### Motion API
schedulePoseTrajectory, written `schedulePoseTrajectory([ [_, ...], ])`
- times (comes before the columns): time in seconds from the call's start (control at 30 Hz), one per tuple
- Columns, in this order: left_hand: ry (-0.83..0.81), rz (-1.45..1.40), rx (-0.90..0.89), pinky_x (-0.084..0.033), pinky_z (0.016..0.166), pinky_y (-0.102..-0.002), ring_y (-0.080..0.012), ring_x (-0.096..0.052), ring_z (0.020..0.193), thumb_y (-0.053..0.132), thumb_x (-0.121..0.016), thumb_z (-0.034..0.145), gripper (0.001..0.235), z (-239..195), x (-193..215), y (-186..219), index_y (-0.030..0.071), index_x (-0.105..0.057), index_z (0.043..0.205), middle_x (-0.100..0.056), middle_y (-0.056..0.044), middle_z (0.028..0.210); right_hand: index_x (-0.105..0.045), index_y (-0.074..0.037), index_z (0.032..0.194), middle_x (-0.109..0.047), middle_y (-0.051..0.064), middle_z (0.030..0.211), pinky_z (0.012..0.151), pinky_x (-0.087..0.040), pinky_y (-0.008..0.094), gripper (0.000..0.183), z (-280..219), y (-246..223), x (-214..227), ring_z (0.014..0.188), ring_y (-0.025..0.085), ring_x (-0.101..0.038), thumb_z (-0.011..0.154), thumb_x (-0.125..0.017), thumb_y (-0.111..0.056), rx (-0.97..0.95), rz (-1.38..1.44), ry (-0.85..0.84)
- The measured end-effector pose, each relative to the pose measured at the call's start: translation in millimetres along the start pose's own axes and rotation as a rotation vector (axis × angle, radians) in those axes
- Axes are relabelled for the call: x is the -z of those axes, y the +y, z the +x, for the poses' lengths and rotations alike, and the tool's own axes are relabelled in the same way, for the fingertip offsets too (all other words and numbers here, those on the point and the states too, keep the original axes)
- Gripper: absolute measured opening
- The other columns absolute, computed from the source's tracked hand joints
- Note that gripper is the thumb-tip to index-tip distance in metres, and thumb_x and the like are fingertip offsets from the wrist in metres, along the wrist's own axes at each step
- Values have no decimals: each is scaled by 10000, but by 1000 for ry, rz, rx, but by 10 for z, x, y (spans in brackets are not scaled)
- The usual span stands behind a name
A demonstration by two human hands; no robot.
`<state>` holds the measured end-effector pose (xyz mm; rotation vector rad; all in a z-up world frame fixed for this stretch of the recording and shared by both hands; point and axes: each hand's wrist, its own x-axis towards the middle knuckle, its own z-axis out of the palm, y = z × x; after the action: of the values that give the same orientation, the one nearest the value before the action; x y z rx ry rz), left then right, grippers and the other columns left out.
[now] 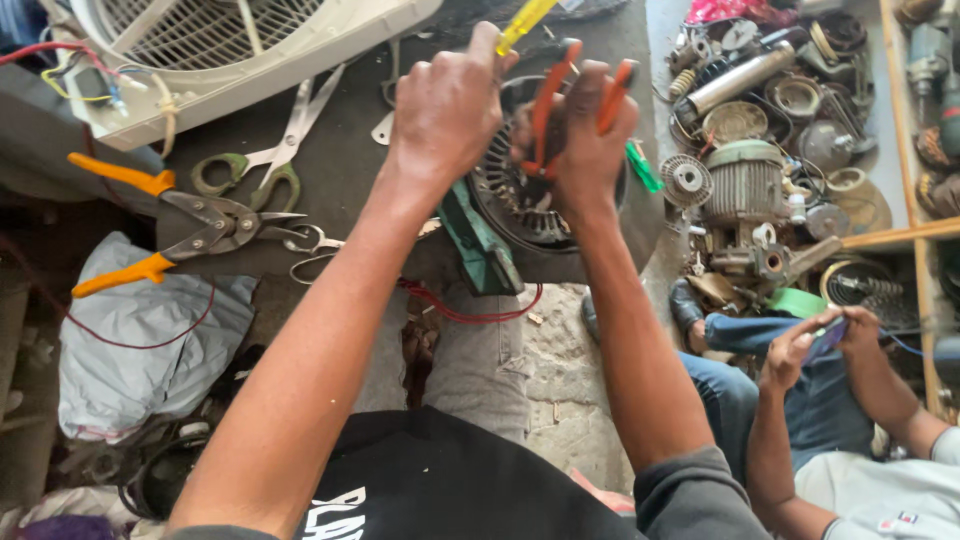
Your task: The person uses a screwdriver to scrape and clean debris from the slots of a motor stator held in a bench vise. They repeatedly rotate the stator and scrape different sections to remove accumulated material.
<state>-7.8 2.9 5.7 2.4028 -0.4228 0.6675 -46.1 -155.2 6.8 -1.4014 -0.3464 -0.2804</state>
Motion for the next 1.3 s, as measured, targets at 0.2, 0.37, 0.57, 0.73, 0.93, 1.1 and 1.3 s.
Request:
schedulePoseTrajectory([
  [0.2,-35,13,-1,-544,578,-584,-480,-708,730,298,-576,1066,226,-14,2,-19,72,-554,1070,-715,-237,768,-658,6,1024,-625,56,659,466,-445,273,541,-33,12,-107,528,135,-595,1094,-480,-500,34,-124,-24],
  [0.37,-33,21,-15,-551,617,-583,-477,-711,739,255,-581,1036,192,-29,5,5,76,-568,1105,-717,-240,780,-703,11,1014,-608,74,744,595,-448,306,538,74,-11,-65,685,154,-561,1185,-518,-464,373,-594,-100],
  [0.57,-45,-13,1,-541,597,-589,-483,-703,722,280,-564,1064,228,16,130,16,56,-567,1110,-713,-252,771,-640,-28,976,-563,37,690,567,-448,305,478,232,-186,190,648,166,-617,1137,-511,-459,180,-22,2],
  [0.73,-65,-72,3,-525,590,-589,-474,-699,730,249,-550,1088,203,-12,116,59,46,-550,1080,-719,-233,789,-529,-78,1032,-565,126,702,605,-539,400,444,-18,-543,785,626,260,-625,1129,-493,-510,316,147,157],
  [0.93,-67,-51,27,-486,561,-589,-481,-677,708,250,-551,1118,211,64,96,102,46,-537,1069,-690,-222,731,-499,-31,911,-557,160,814,856,-572,478,589,-273,-630,1359,867,363,-698,1122,-448,-579,328,-77,329],
  [1.1,-88,-52,42,-437,568,-588,-479,-662,721,229,-551,1144,209,83,59,97,29,-520,1090,-663,-224,725,-557,16,1192,-680,223,1167,929,-580,415,665,-515,-416,1466,1020,316,-684,1066,-418,-622,137,-144,401],
  [1.3,-119,-116,23,-419,642,-550,-444,-680,795,203,-524,1232,216,123,60,130,16,-515,1126,-642,-209,796,-519,-46,1297,-672,201,1259,932,-634,447,699,-569,-130,1483,1108,336,-707,1033,-456,-691,-48,-69,530],
])
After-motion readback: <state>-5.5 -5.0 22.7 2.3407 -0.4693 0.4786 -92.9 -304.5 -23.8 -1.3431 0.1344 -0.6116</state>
